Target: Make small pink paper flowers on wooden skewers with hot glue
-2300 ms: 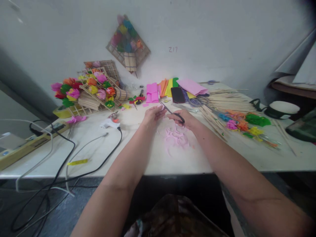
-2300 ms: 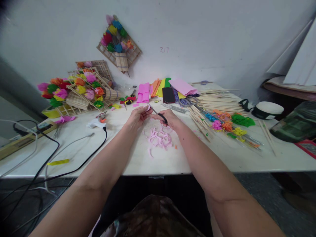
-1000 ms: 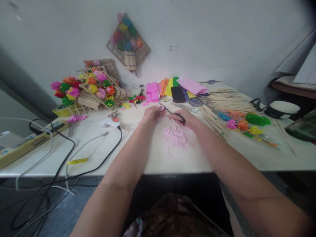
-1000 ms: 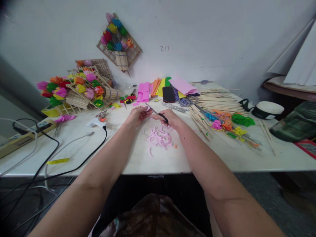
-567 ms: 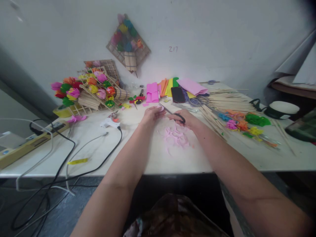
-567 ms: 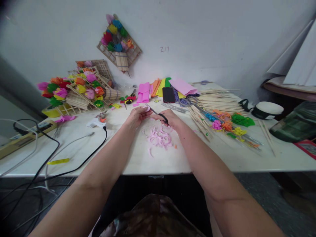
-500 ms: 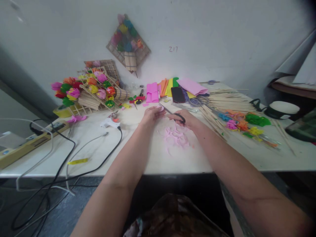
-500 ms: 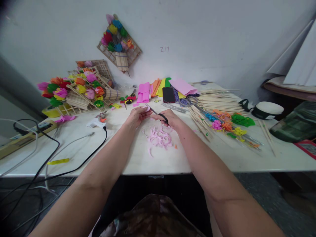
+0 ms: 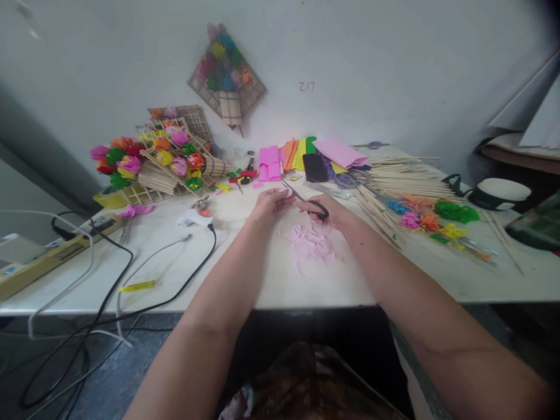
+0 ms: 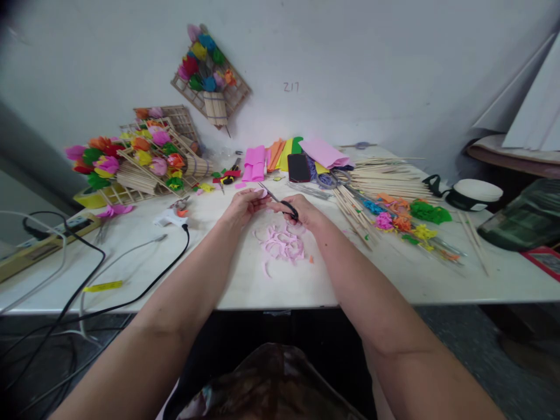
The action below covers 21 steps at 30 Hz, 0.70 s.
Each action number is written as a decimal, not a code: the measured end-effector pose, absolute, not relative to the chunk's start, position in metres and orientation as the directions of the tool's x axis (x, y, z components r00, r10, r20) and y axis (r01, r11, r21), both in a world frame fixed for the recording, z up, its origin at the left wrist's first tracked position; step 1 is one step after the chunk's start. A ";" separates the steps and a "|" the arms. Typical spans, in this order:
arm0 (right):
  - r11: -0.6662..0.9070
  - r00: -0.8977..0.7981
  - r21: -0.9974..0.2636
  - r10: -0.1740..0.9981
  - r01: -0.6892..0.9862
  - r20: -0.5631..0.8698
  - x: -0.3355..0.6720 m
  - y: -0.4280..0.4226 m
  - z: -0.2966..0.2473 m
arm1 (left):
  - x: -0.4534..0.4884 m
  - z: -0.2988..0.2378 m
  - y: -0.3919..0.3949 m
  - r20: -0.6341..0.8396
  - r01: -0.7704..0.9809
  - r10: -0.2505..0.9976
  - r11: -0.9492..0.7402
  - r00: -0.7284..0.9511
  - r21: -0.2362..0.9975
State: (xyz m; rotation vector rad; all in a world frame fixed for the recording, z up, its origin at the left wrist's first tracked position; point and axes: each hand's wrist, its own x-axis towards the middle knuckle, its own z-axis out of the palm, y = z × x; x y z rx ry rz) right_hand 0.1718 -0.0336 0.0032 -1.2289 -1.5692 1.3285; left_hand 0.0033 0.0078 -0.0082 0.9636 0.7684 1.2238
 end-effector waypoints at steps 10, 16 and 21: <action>0.014 -0.240 -0.980 0.970 0.196 -0.034 0.172 -0.031 0.001 | 0.003 -0.007 0.008 0.011 -0.420 0.984 0.067 0.180 0.905; 0.004 -0.209 -0.981 0.977 0.193 -0.037 0.170 -0.033 0.004 | -0.001 -0.008 0.008 0.037 -0.418 0.984 0.039 0.172 0.908; -0.021 -0.142 -0.988 0.989 0.156 -0.044 0.169 -0.032 0.004 | -0.002 -0.004 0.005 0.056 -0.438 0.984 0.025 0.171 0.898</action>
